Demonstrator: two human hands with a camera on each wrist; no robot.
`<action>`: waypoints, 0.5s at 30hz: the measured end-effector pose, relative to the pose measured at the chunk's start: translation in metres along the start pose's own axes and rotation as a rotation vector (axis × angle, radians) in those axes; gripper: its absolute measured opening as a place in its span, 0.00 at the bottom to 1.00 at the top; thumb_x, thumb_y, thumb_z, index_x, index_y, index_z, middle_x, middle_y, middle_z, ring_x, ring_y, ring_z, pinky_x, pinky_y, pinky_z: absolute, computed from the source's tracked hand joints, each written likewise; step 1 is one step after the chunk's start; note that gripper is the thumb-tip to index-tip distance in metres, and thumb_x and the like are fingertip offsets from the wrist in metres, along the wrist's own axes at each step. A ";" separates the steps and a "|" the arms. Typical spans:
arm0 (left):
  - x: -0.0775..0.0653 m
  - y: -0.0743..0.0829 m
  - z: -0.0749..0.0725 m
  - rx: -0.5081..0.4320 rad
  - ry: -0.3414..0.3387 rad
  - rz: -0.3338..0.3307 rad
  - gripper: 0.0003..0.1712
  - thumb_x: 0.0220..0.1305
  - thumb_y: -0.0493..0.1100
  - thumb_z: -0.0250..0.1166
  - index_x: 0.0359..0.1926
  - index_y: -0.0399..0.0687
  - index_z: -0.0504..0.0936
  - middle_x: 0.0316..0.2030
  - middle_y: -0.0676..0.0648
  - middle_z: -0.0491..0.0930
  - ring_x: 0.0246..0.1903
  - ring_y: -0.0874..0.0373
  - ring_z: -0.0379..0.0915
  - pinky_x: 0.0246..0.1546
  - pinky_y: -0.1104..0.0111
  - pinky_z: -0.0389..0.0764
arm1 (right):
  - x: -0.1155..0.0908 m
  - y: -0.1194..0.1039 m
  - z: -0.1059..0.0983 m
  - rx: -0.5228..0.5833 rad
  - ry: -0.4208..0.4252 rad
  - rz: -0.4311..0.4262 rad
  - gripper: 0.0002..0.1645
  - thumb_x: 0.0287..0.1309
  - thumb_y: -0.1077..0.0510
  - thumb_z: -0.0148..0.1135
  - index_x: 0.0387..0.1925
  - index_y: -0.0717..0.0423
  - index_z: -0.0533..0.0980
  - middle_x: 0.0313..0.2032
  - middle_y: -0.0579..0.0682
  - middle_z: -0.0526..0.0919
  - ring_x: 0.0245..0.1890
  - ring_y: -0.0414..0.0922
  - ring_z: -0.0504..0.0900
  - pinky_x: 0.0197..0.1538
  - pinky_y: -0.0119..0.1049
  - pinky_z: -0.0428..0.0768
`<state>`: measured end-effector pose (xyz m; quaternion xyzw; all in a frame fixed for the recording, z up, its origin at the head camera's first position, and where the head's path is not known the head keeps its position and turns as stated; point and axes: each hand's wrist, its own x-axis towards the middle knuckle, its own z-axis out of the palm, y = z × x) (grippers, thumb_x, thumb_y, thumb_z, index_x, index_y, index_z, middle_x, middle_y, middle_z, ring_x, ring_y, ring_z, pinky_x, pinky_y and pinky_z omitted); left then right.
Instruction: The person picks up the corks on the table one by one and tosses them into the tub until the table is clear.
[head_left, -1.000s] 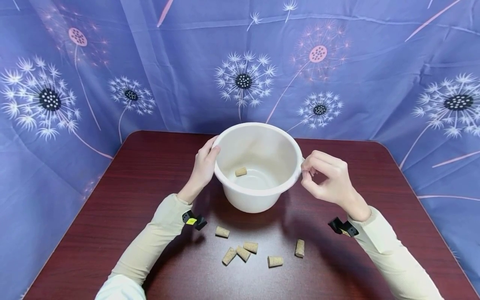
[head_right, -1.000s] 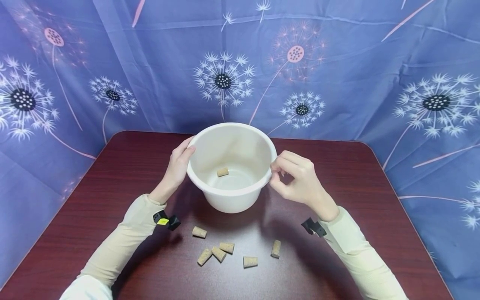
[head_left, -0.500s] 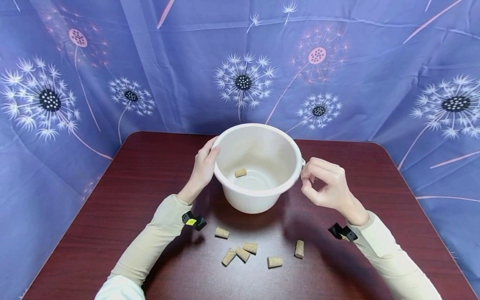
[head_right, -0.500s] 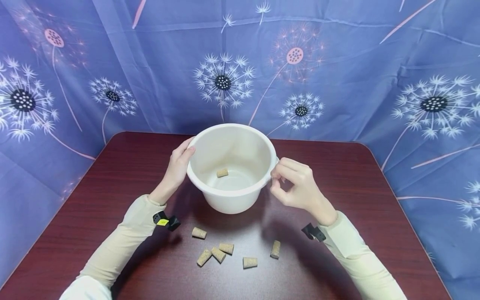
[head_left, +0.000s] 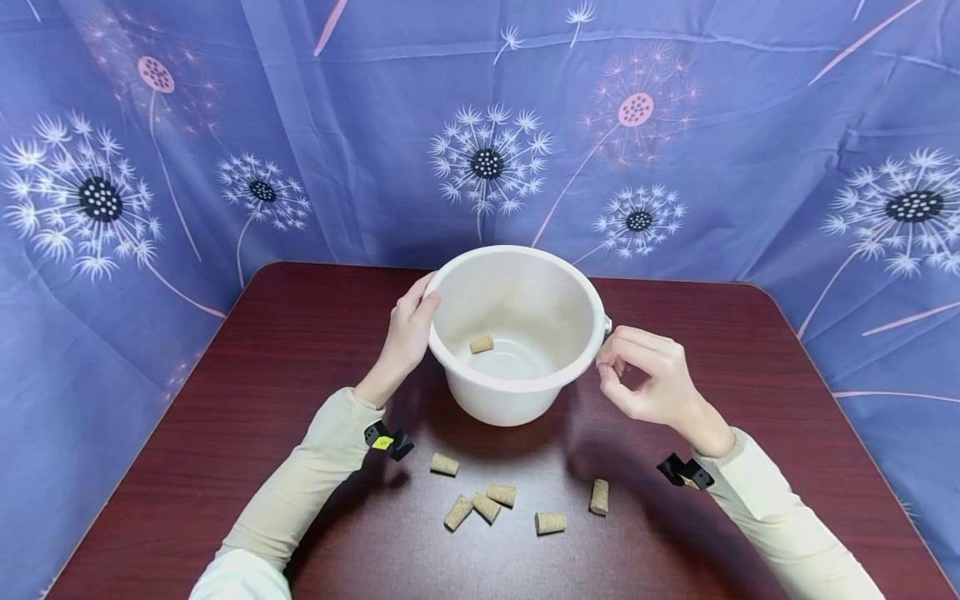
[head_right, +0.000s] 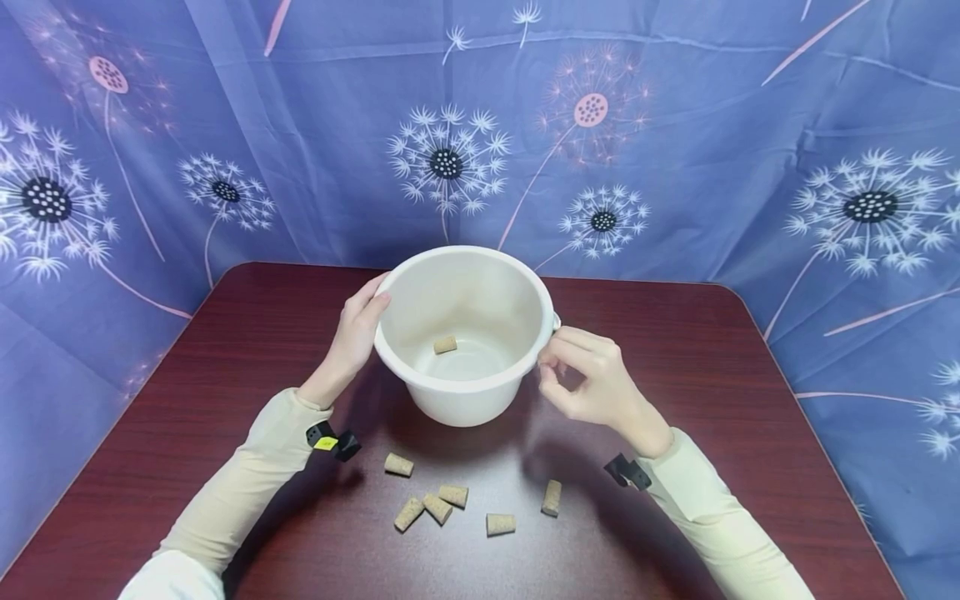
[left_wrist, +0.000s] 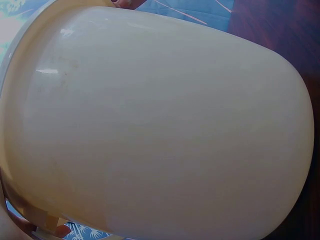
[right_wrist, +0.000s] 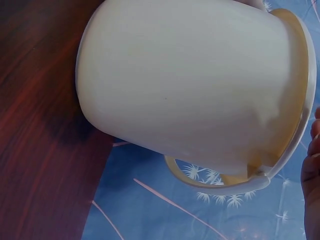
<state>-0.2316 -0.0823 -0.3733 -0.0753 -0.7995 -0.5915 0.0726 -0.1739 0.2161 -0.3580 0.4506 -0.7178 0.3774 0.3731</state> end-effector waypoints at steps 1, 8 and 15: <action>0.000 0.000 0.000 0.000 0.000 0.000 0.25 0.71 0.42 0.48 0.66 0.45 0.70 0.61 0.40 0.75 0.56 0.46 0.74 0.58 0.55 0.75 | 0.001 -0.002 0.000 0.000 -0.005 0.001 0.05 0.38 0.68 0.53 0.16 0.58 0.74 0.17 0.46 0.72 0.19 0.37 0.66 0.26 0.20 0.65; 0.000 0.001 0.000 -0.007 -0.006 -0.003 0.25 0.71 0.42 0.48 0.67 0.45 0.70 0.61 0.40 0.75 0.56 0.47 0.74 0.58 0.55 0.75 | 0.000 -0.006 0.000 -0.004 -0.031 0.002 0.06 0.40 0.68 0.53 0.17 0.59 0.75 0.17 0.45 0.72 0.19 0.36 0.67 0.26 0.20 0.66; 0.000 0.001 0.000 -0.004 -0.005 -0.001 0.25 0.71 0.42 0.48 0.67 0.45 0.70 0.61 0.40 0.75 0.56 0.46 0.74 0.58 0.55 0.74 | -0.006 -0.004 0.000 0.039 -0.072 -0.011 0.07 0.39 0.69 0.53 0.18 0.58 0.76 0.18 0.46 0.75 0.19 0.37 0.67 0.27 0.20 0.65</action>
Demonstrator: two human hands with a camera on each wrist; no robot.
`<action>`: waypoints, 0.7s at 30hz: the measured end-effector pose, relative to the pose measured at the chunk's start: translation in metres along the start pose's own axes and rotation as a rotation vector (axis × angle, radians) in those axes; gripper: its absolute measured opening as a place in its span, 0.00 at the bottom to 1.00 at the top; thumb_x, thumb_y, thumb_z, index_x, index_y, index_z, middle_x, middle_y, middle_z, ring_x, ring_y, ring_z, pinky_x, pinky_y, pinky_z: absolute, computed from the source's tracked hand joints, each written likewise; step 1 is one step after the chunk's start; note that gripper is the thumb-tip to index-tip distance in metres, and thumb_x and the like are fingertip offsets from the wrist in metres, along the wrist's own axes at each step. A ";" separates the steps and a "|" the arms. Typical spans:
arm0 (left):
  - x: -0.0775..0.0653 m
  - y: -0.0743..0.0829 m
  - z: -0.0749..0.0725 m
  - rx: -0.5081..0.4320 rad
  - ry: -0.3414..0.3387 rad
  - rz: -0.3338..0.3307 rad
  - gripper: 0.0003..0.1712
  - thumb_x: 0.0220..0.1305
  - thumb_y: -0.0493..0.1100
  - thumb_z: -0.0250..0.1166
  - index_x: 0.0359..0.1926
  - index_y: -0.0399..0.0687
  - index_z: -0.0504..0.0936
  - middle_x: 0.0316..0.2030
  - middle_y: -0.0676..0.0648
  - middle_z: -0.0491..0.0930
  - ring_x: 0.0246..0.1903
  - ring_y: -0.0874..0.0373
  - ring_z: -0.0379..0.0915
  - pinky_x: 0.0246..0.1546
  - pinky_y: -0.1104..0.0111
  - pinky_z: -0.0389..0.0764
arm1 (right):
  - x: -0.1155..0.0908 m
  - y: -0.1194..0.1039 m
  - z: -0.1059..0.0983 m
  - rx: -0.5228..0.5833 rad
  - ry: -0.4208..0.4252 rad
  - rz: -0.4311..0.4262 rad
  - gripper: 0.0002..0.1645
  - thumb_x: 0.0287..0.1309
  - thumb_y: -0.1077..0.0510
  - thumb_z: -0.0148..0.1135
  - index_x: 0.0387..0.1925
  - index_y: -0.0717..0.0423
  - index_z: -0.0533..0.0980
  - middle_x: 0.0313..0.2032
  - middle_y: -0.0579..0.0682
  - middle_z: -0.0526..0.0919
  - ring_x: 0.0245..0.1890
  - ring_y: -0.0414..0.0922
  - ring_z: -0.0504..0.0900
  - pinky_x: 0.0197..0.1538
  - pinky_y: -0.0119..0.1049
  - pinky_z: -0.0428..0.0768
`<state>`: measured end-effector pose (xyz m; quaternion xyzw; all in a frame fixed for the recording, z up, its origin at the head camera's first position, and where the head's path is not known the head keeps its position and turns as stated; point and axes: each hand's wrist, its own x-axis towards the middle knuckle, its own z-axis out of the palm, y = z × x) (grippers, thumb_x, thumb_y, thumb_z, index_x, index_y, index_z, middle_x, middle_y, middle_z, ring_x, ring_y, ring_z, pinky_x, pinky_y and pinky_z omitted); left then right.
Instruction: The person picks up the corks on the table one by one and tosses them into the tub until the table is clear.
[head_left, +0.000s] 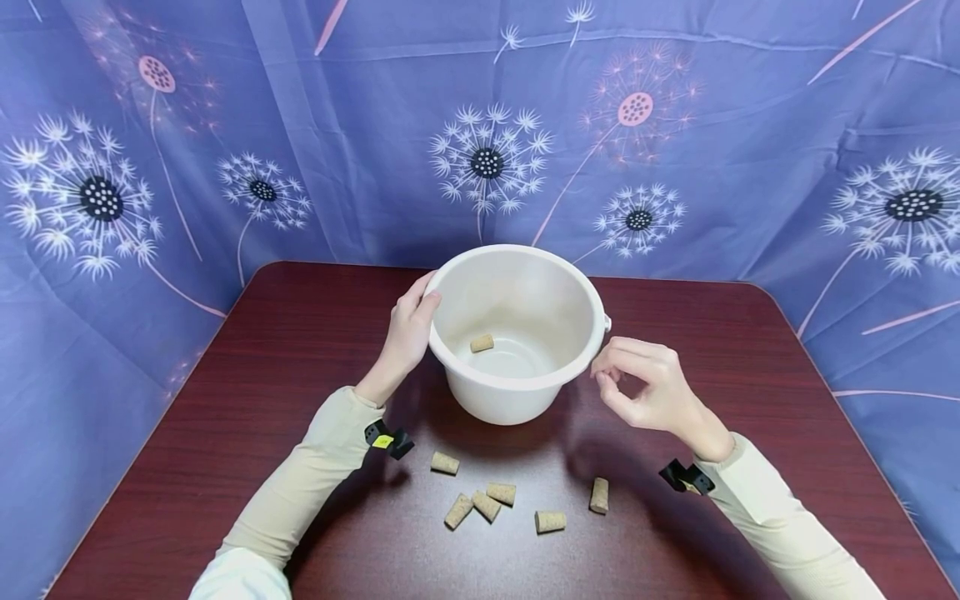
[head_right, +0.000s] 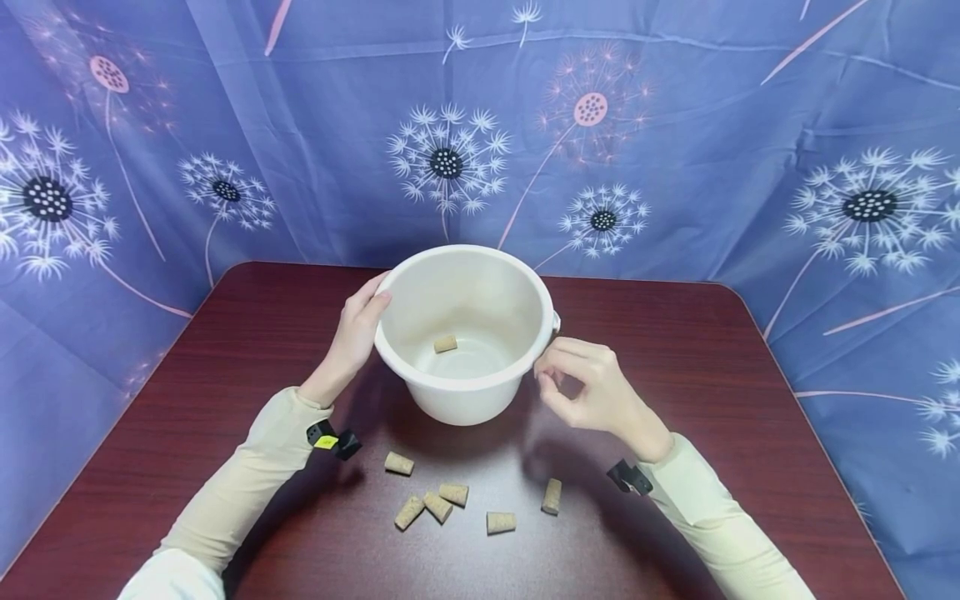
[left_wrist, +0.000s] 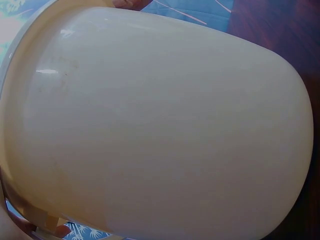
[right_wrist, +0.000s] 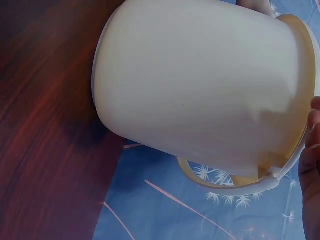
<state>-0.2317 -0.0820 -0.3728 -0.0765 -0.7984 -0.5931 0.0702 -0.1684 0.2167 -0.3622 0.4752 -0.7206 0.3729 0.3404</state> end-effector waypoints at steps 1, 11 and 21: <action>0.000 0.000 0.000 0.001 0.001 -0.001 0.25 0.71 0.42 0.47 0.67 0.45 0.70 0.61 0.40 0.75 0.56 0.46 0.74 0.58 0.55 0.74 | 0.000 -0.001 0.000 0.005 -0.008 0.000 0.07 0.38 0.70 0.53 0.19 0.58 0.76 0.18 0.46 0.75 0.19 0.37 0.67 0.27 0.19 0.65; 0.000 0.001 0.000 0.008 0.002 -0.006 0.25 0.70 0.43 0.48 0.67 0.46 0.70 0.61 0.41 0.75 0.56 0.47 0.74 0.58 0.55 0.75 | -0.009 0.001 0.000 0.031 -0.132 0.022 0.11 0.38 0.71 0.55 0.23 0.53 0.77 0.20 0.42 0.72 0.22 0.36 0.69 0.30 0.19 0.66; 0.000 0.000 0.000 0.004 0.004 -0.012 0.25 0.71 0.43 0.48 0.67 0.46 0.70 0.61 0.41 0.75 0.56 0.47 0.74 0.58 0.55 0.74 | -0.021 0.009 0.000 0.031 -0.116 -0.004 0.10 0.41 0.68 0.55 0.24 0.53 0.79 0.20 0.41 0.74 0.21 0.33 0.69 0.27 0.18 0.66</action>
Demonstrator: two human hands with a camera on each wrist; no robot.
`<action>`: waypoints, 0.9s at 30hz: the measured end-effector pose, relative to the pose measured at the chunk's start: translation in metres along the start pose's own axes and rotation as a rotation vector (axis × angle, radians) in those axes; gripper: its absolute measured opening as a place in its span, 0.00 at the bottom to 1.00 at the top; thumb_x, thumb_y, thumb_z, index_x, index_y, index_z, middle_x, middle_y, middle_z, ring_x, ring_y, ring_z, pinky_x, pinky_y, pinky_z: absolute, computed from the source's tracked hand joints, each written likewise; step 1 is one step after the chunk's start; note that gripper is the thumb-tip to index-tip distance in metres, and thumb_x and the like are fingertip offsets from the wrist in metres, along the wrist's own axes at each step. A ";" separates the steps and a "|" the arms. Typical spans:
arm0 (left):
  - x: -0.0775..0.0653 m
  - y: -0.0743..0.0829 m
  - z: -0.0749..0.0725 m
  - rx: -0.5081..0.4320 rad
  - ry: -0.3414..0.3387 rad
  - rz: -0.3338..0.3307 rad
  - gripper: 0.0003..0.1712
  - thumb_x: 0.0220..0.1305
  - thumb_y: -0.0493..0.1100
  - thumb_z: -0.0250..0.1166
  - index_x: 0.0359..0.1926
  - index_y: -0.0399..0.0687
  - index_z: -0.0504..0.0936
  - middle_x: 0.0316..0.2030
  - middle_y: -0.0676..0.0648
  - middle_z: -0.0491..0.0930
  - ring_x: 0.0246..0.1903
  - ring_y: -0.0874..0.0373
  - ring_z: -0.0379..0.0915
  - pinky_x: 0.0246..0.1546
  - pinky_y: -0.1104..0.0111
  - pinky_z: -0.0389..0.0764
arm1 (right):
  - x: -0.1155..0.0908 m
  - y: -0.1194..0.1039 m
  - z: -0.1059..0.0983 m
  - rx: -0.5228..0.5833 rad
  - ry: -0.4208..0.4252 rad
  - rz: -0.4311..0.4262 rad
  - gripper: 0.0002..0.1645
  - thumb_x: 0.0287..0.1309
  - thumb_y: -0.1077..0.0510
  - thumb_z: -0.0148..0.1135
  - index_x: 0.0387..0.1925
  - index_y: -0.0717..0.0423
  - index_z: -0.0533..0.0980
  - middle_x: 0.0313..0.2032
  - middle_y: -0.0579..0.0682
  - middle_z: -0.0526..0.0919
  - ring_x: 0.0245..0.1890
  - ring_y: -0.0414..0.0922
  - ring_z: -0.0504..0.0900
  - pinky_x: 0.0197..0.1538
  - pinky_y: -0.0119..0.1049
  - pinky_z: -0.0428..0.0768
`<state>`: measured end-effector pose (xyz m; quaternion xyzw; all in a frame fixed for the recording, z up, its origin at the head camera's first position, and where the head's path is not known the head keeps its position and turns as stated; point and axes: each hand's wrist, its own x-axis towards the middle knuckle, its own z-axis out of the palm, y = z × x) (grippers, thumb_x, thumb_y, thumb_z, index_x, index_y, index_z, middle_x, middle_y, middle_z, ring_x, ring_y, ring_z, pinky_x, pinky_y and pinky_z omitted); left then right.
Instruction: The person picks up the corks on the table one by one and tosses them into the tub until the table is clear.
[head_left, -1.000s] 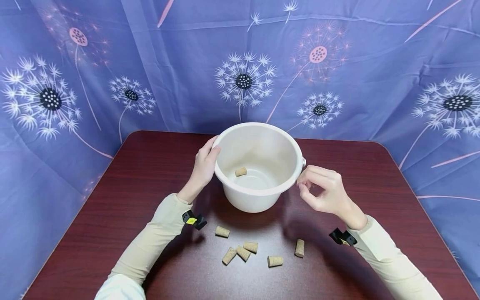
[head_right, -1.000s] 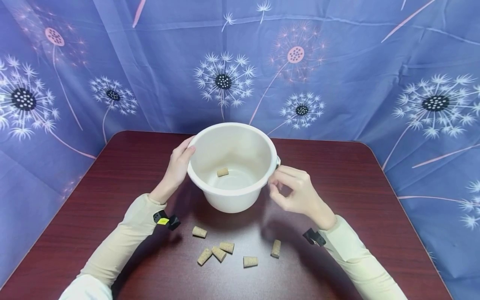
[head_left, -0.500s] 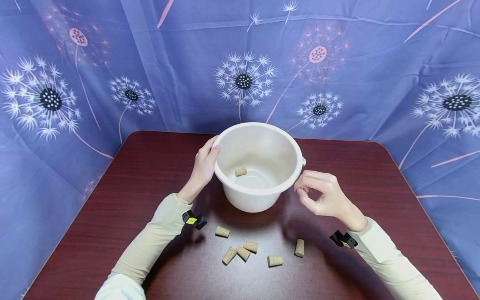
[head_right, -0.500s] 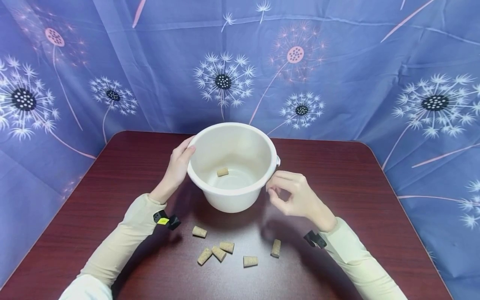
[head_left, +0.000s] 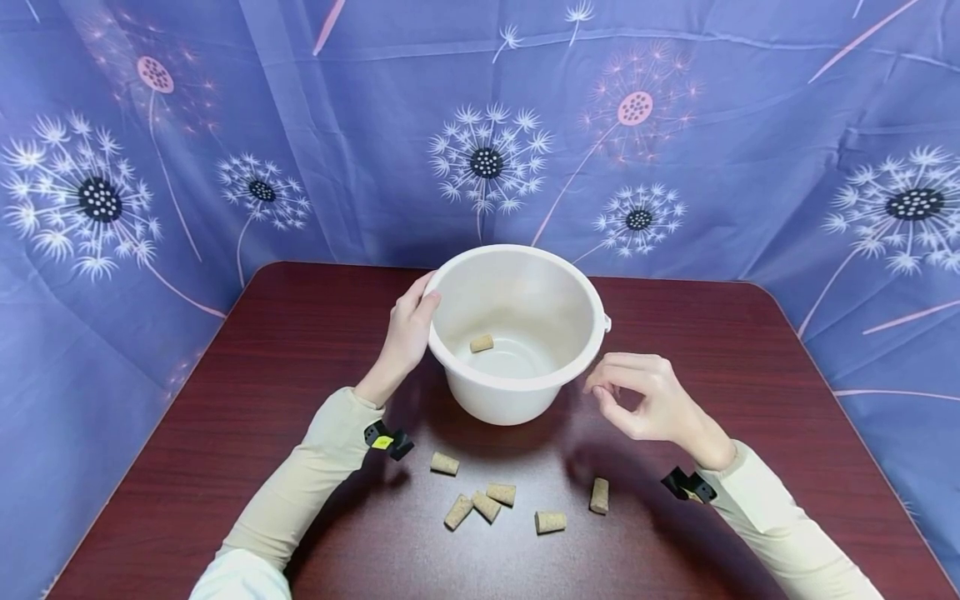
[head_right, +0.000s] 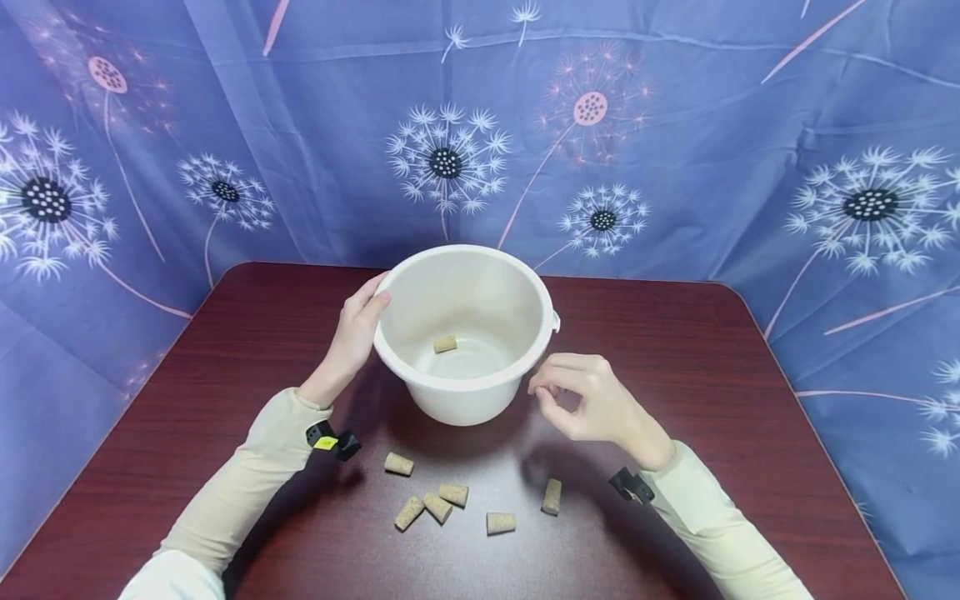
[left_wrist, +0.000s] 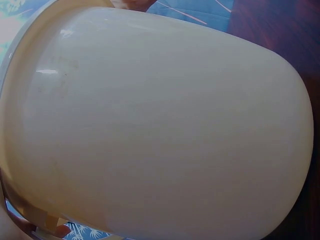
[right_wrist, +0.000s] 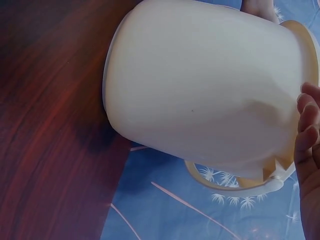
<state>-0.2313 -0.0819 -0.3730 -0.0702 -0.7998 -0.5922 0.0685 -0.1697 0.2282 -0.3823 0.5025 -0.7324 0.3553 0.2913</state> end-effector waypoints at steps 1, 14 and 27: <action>0.000 0.000 0.000 0.000 0.001 0.000 0.25 0.71 0.43 0.48 0.67 0.46 0.70 0.61 0.41 0.75 0.56 0.46 0.74 0.58 0.55 0.74 | 0.000 0.000 0.000 0.002 0.001 -0.003 0.10 0.41 0.68 0.55 0.24 0.54 0.79 0.20 0.42 0.75 0.21 0.33 0.69 0.27 0.17 0.65; 0.000 0.000 0.000 0.005 0.008 0.009 0.25 0.70 0.43 0.48 0.66 0.46 0.71 0.60 0.41 0.75 0.54 0.45 0.75 0.56 0.55 0.75 | -0.010 0.001 0.002 0.037 -0.050 -0.006 0.12 0.42 0.69 0.55 0.27 0.54 0.81 0.23 0.43 0.79 0.24 0.32 0.73 0.27 0.23 0.72; 0.000 -0.001 0.000 0.000 0.001 0.009 0.25 0.71 0.42 0.47 0.66 0.45 0.70 0.61 0.40 0.75 0.56 0.46 0.75 0.58 0.55 0.75 | -0.017 -0.002 0.000 0.082 -0.238 0.075 0.19 0.41 0.72 0.60 0.33 0.48 0.81 0.28 0.39 0.81 0.26 0.31 0.74 0.29 0.23 0.73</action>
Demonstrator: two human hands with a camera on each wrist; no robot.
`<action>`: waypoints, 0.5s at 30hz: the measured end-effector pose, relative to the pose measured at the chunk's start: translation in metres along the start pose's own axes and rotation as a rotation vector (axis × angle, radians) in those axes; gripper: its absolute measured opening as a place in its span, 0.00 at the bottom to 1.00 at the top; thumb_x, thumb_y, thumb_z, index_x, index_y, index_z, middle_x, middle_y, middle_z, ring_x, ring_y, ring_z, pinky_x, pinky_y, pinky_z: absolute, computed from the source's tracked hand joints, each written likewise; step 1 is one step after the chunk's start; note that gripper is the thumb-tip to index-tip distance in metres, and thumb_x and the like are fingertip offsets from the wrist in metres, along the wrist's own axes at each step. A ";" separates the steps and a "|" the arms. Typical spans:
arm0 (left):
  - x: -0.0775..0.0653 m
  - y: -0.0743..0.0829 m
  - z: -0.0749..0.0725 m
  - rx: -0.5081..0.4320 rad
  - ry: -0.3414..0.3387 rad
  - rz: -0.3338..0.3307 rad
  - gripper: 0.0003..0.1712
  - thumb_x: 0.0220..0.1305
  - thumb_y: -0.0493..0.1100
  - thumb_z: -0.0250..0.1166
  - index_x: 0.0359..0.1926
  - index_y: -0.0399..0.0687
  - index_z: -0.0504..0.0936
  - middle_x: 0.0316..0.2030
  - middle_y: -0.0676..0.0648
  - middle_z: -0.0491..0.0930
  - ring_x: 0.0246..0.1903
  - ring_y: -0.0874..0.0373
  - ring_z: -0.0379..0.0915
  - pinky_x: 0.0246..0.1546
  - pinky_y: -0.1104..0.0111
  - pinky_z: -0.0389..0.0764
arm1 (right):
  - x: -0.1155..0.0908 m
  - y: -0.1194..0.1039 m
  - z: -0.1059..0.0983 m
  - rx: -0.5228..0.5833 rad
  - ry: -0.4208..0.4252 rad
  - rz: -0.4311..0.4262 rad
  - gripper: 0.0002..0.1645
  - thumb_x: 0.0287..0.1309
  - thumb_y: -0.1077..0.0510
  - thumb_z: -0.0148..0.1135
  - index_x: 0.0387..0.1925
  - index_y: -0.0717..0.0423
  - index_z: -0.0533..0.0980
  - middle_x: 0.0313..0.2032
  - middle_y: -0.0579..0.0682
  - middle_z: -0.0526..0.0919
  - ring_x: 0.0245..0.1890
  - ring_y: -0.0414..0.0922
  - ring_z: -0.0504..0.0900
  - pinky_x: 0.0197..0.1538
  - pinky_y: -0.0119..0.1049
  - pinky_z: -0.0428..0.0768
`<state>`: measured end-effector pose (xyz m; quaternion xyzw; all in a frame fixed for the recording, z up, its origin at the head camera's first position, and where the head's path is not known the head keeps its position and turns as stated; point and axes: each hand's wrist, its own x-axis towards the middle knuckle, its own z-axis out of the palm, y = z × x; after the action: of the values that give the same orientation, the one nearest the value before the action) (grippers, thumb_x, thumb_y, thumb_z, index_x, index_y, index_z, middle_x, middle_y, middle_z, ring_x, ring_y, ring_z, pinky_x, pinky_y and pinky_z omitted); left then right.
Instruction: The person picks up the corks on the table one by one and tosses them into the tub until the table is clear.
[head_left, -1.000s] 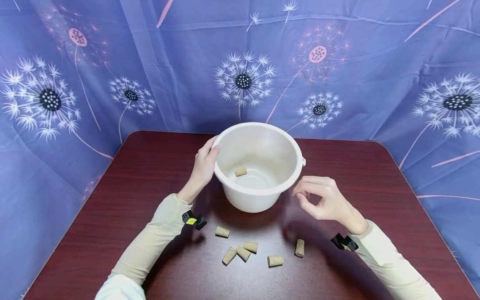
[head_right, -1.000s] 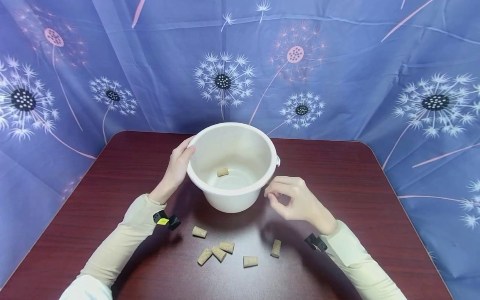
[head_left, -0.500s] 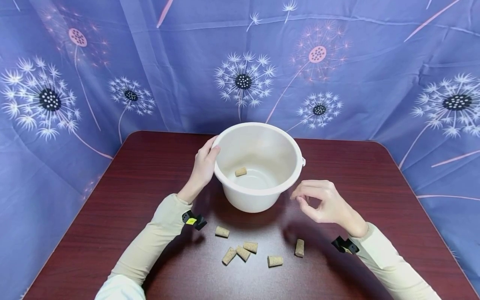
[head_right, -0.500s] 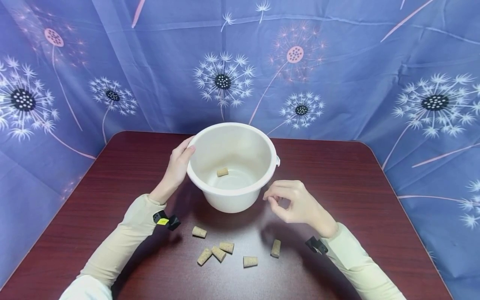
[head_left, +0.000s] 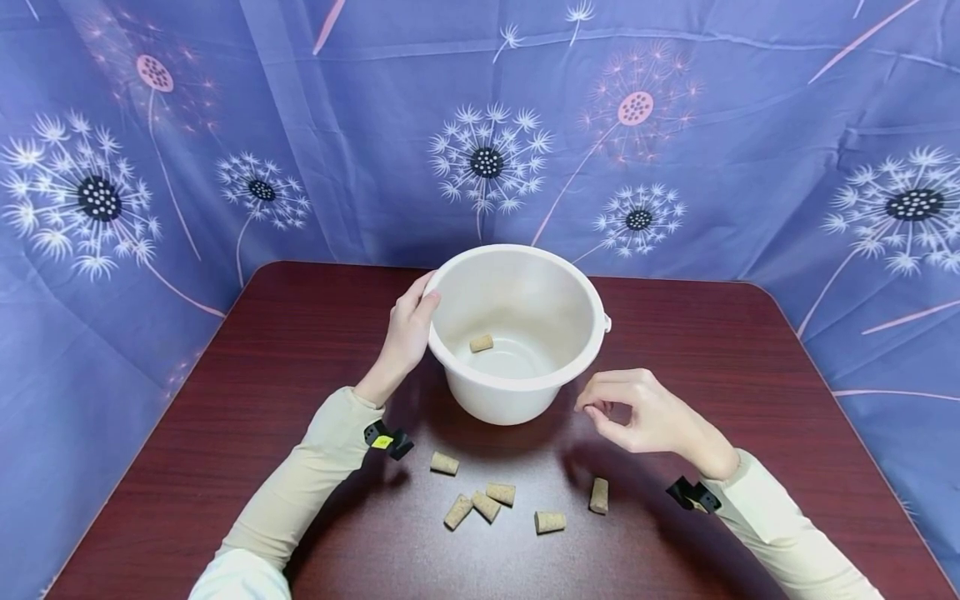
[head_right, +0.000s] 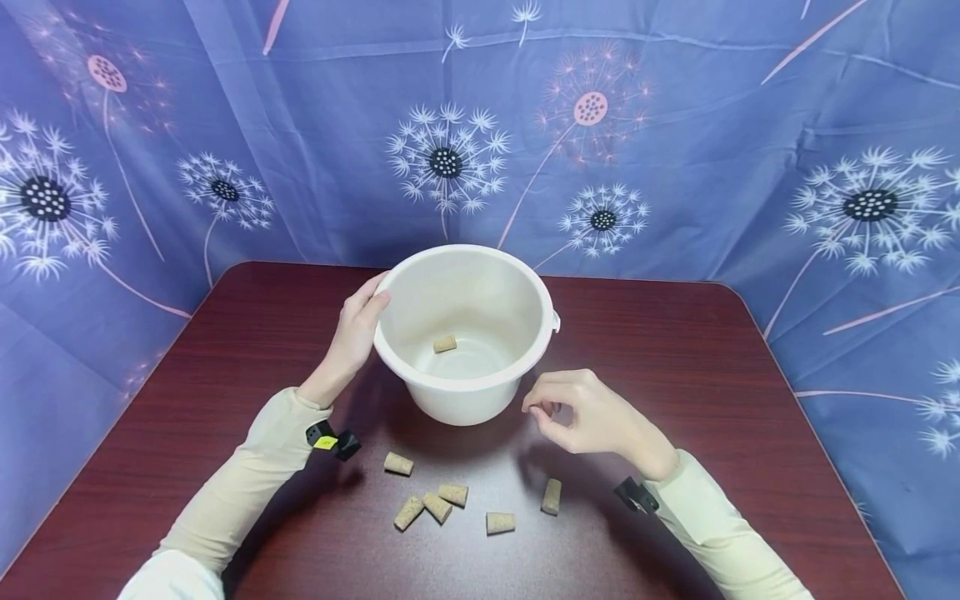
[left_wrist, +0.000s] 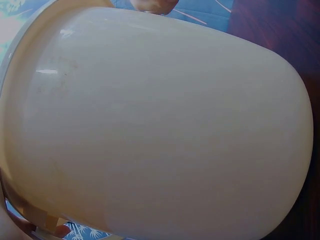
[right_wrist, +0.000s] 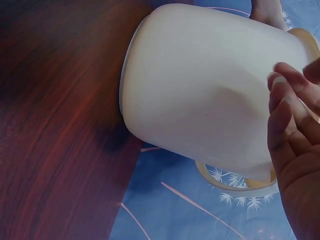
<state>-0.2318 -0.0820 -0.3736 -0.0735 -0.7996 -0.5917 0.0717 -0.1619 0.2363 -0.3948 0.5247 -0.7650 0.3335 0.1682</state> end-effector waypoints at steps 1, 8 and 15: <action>0.000 0.000 0.000 0.001 0.000 0.000 0.25 0.71 0.42 0.47 0.66 0.45 0.70 0.61 0.40 0.75 0.56 0.46 0.75 0.58 0.55 0.75 | -0.001 0.000 0.000 -0.001 -0.019 0.018 0.18 0.42 0.71 0.60 0.33 0.47 0.81 0.28 0.39 0.80 0.26 0.31 0.74 0.30 0.23 0.73; -0.001 0.002 0.000 0.006 0.004 -0.001 0.25 0.70 0.43 0.47 0.66 0.46 0.71 0.60 0.40 0.76 0.55 0.46 0.75 0.56 0.55 0.76 | -0.001 -0.004 -0.001 -0.018 -0.155 0.129 0.17 0.45 0.69 0.61 0.32 0.44 0.80 0.27 0.36 0.78 0.24 0.27 0.70 0.27 0.14 0.66; -0.001 0.002 -0.001 0.006 0.002 0.004 0.25 0.70 0.42 0.47 0.66 0.45 0.70 0.60 0.40 0.75 0.54 0.45 0.76 0.56 0.54 0.76 | -0.003 -0.004 0.000 -0.018 -0.210 0.154 0.17 0.45 0.70 0.63 0.32 0.44 0.80 0.26 0.34 0.75 0.24 0.30 0.71 0.28 0.17 0.69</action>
<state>-0.2303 -0.0821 -0.3719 -0.0744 -0.8010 -0.5894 0.0739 -0.1571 0.2375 -0.3959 0.4949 -0.8193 0.2818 0.0657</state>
